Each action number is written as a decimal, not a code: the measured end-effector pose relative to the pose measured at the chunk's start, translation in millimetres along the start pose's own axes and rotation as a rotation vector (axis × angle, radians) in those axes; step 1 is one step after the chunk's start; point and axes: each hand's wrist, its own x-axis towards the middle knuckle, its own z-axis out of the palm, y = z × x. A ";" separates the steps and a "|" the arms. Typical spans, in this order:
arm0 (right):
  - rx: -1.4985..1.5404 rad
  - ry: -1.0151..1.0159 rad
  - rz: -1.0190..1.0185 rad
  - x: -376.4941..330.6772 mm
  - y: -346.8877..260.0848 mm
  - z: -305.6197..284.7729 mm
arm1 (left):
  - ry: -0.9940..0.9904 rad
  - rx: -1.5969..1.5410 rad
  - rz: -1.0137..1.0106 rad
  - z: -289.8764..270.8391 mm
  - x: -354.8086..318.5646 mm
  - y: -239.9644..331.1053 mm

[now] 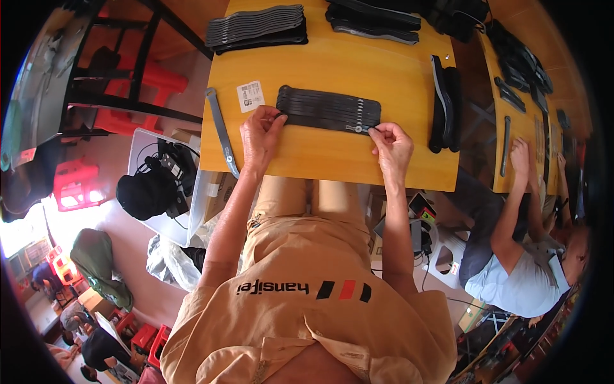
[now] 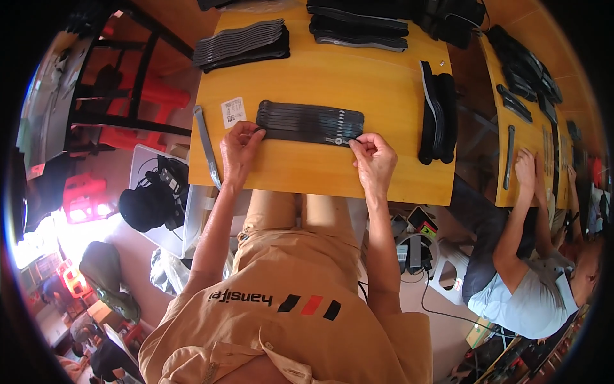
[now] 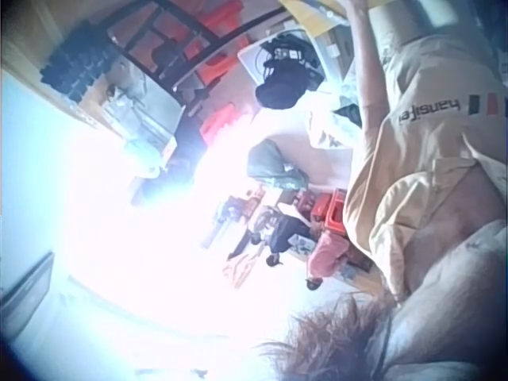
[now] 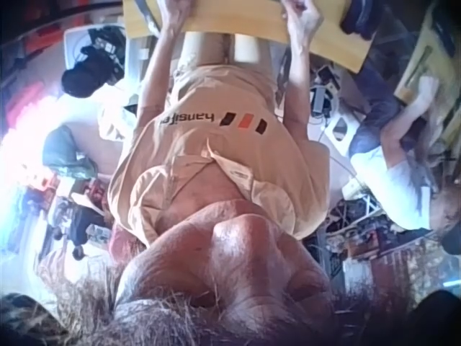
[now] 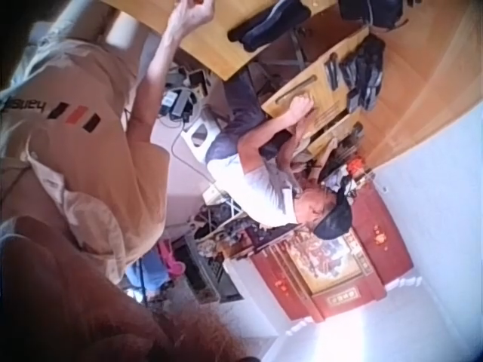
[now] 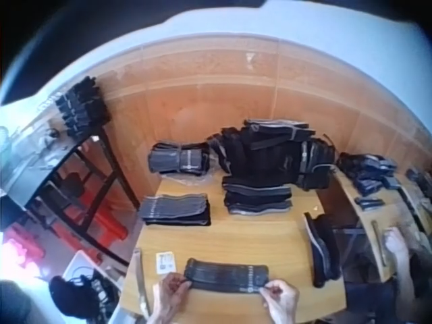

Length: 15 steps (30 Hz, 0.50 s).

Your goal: The recorder is assembling or inspecting black textile strap components on a workbench.

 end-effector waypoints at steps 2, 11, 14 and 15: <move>-0.049 0.024 0.032 -1.3 -4.7 -1.5 | 0.004 0.000 0.017 1.3 0.5 0.7; -0.021 0.011 0.032 1.0 -0.3 -0.3 | 0.006 0.010 -0.018 1.3 1.8 0.3; -0.033 0.026 0.042 0.7 -1.9 -0.2 | -0.002 0.019 -0.026 1.3 2.2 2.7; -0.033 0.027 0.042 0.6 -2.7 -0.3 | -0.011 0.023 -0.054 1.2 2.4 3.4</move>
